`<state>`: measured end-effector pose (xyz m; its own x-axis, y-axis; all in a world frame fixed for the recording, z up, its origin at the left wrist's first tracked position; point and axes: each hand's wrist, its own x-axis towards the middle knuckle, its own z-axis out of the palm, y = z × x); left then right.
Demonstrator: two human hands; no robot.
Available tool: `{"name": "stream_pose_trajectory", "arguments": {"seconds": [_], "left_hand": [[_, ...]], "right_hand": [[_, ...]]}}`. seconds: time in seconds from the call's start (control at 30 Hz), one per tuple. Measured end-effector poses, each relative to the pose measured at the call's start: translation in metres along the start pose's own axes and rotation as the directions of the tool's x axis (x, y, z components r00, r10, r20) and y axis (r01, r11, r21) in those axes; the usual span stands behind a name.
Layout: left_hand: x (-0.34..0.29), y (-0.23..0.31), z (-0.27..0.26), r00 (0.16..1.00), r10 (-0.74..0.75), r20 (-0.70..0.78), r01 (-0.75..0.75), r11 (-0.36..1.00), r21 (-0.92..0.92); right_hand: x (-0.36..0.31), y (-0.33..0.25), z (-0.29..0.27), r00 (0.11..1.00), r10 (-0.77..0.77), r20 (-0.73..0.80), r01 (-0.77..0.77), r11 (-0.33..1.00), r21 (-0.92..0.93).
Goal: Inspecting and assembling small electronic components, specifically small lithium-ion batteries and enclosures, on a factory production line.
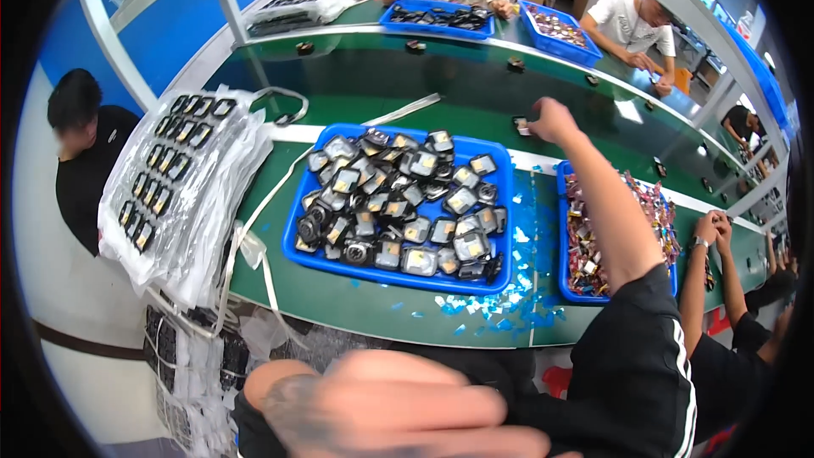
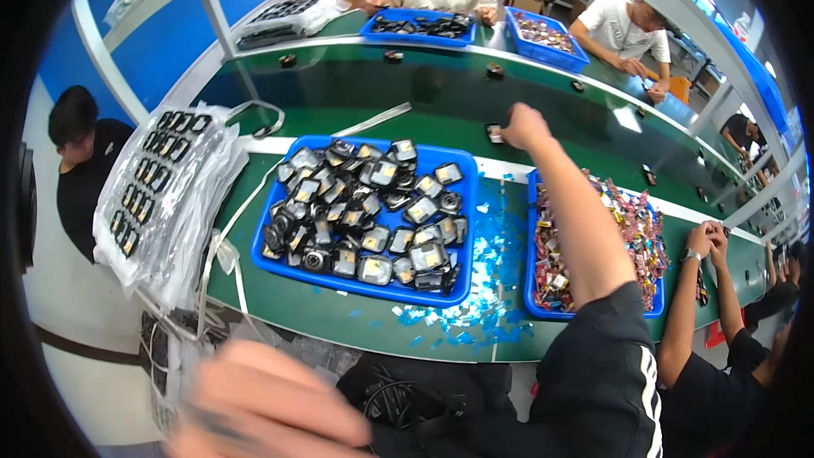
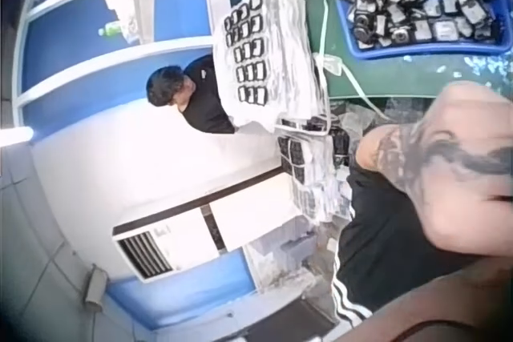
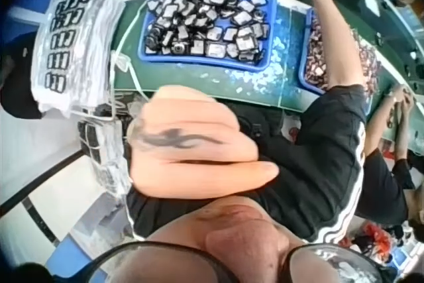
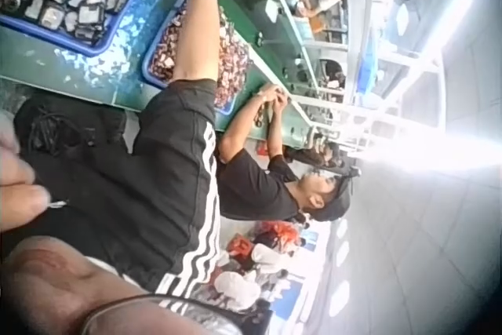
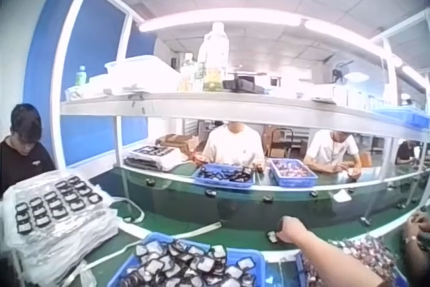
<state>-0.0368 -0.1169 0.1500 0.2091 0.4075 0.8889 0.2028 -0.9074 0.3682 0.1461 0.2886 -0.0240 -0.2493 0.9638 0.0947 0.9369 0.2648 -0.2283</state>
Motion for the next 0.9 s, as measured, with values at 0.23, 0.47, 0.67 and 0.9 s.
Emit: {"name": "stream_pose_trajectory", "arguments": {"seconds": [0.23, 0.47, 0.67, 0.9], "left_hand": [[-0.022, 0.002, 0.045, 0.992, -0.075, 0.102, 0.107, 0.927, -0.359], [-0.02, 0.005, 0.049, 0.991, 0.0, 0.133, 0.048, 0.931, -0.362], [-0.054, -0.069, 0.034, 0.972, -0.143, -0.188, 0.195, 0.936, 0.294], [-0.08, -0.146, 0.092, 0.532, -0.839, -0.115, 0.669, 0.5, -0.55]], "right_hand": [[-0.108, -0.08, -0.065, 0.869, -0.492, 0.056, 0.469, 0.854, 0.227], [-0.153, -0.117, -0.017, 0.889, -0.423, 0.178, 0.412, 0.906, 0.098], [-0.174, -0.096, -0.04, 0.981, -0.179, -0.071, 0.182, 0.74, 0.647], [-0.238, -0.094, -0.053, 0.992, -0.125, 0.009, 0.005, 0.109, 0.994]]}}
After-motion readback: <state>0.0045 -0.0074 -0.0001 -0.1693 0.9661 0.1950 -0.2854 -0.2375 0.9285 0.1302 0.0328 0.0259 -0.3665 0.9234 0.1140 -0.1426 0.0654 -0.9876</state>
